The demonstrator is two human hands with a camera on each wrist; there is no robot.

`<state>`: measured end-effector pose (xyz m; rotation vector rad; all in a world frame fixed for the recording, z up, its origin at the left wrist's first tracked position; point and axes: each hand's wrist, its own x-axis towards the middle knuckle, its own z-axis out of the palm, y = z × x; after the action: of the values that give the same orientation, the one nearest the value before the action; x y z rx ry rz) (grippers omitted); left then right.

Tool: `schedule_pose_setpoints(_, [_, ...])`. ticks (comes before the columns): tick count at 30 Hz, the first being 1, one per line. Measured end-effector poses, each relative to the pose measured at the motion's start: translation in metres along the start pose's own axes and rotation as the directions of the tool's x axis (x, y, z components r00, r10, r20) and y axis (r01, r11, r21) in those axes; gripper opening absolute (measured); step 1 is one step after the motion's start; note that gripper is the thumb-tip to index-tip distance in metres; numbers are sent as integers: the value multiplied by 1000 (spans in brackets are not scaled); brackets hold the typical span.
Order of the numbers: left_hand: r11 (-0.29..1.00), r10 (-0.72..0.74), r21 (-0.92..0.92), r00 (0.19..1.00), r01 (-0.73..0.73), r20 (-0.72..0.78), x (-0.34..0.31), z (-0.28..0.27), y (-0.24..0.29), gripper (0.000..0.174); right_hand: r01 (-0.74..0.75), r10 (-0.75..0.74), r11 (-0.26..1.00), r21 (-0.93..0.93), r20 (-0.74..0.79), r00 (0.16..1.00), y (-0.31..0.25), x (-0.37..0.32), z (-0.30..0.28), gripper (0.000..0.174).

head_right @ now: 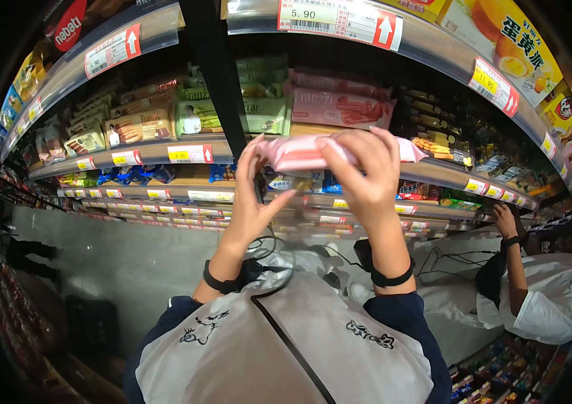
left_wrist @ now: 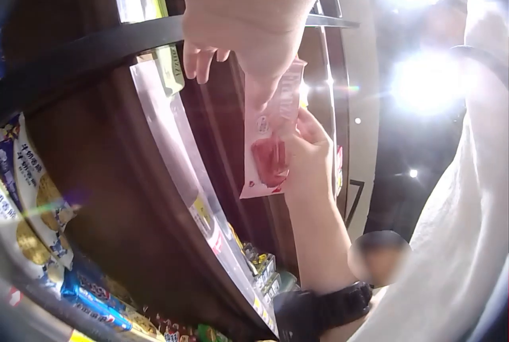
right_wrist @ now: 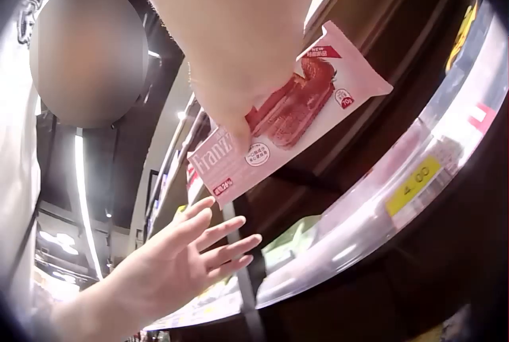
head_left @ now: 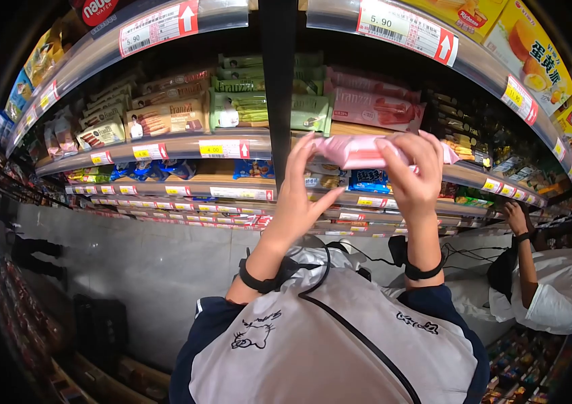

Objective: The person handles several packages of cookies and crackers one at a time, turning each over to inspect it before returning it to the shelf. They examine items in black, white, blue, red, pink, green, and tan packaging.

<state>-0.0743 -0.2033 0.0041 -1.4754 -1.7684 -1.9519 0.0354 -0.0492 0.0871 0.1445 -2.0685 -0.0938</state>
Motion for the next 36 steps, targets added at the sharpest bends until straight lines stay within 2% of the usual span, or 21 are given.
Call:
schedule_pose_setpoints(2, [985, 170, 22, 985, -170, -3, 2, -8, 8, 85, 69, -70, 998, 13, 51, 996, -18, -2, -8, 30])
schedule_pose_setpoints(3, [950, 199, -195, 954, -244, -222, 2, 2, 9, 65, 96, -95, 995, -38, 13, 995, -28, -6, -7, 31])
schedule_pose_setpoints(5, [948, 300, -64, 944, -311, -137, 0, -17, 17, 48, 102, -103, 990, -95, -10, 995, -44, -12, -9, 32])
schedule_pose_setpoints(6, [938, 345, -1, 934, -347, -90, 2, -24, 27, 39, 117, -124, 985, -126, -47, 991, -47, -12, -9, 27])
schedule_pose_setpoints(7, [966, 257, 1, 955, -259, -148, 4, -25, 43, 20, 132, -146, 979, -156, -84, 986, -49, -11, -10, 22])
schedule_pose_setpoints(8, [967, 255, 28, 954, -254, -159, 3, -27, 49, 21, 147, -171, 971, -186, -119, 978, -51, -10, -12, 17])
schedule_pose_setpoints(9, [967, 254, 55, 952, -248, -171, 1, -30, 52, 21, 216, -264, 938, -272, -152, 953, -44, -9, -13, 35])
schedule_pose_setpoints(10, [967, 254, 84, 950, -242, -184, -1, -33, 54, 22, 141, -218, 933, -331, -209, 953, -42, -11, -17, 47])
schedule_pose_setpoints(11, [982, 189, 36, 956, -186, -224, -8, -35, 50, 20, 63, -177, 921, -383, -269, 947, -41, -12, -21, 59])
schedule_pose_setpoints(13, [980, 104, -126, 935, -154, -338, -11, -37, 44, 20, -81, -53, 937, -339, -367, 929, -38, -14, -31, 79])
schedule_pose_setpoints(14, [968, 56, -205, 919, -146, -391, -12, -38, 42, 20, -142, 35, 959, -245, -394, 918, -36, -16, -38, 88])
schedule_pose_setpoints(16, [961, -3, -256, 919, -106, -394, -17, -45, 39, 23, -231, 199, 973, -20, -439, 876, -34, -17, -38, 95])
schedule_pose_setpoints(18, [951, -25, -290, 912, -105, -410, -19, -48, 40, 24, -282, 361, 931, 233, -457, 813, -35, -23, -29, 95])
schedule_pose_setpoints(21, [935, -48, -339, 910, -104, -411, -24, -50, 39, 27, -358, 602, 684, 636, -215, 769, -50, -24, -22, 103])
schedule_pose_setpoints(24, [923, -67, -372, 910, -100, -409, -27, -51, 41, 27, -378, 548, 631, 678, -44, 835, -51, -26, -19, 104])
schedule_pose_setpoints(27, [913, -83, -396, 903, -100, -421, -27, -53, 46, 27, -325, 460, 734, 597, -85, 884, -50, -26, -13, 100])
schedule_pose_setpoints(30, [931, -44, -346, 903, -119, -428, -27, -55, 48, 27, -293, 435, 758, 582, -118, 893, -49, -23, -9, 93])
schedule_pose_setpoints(36, [943, -26, -311, 907, -117, -421, -26, -55, 46, 29, -314, 483, 726, 611, -128, 866, -49, -24, -6, 86])
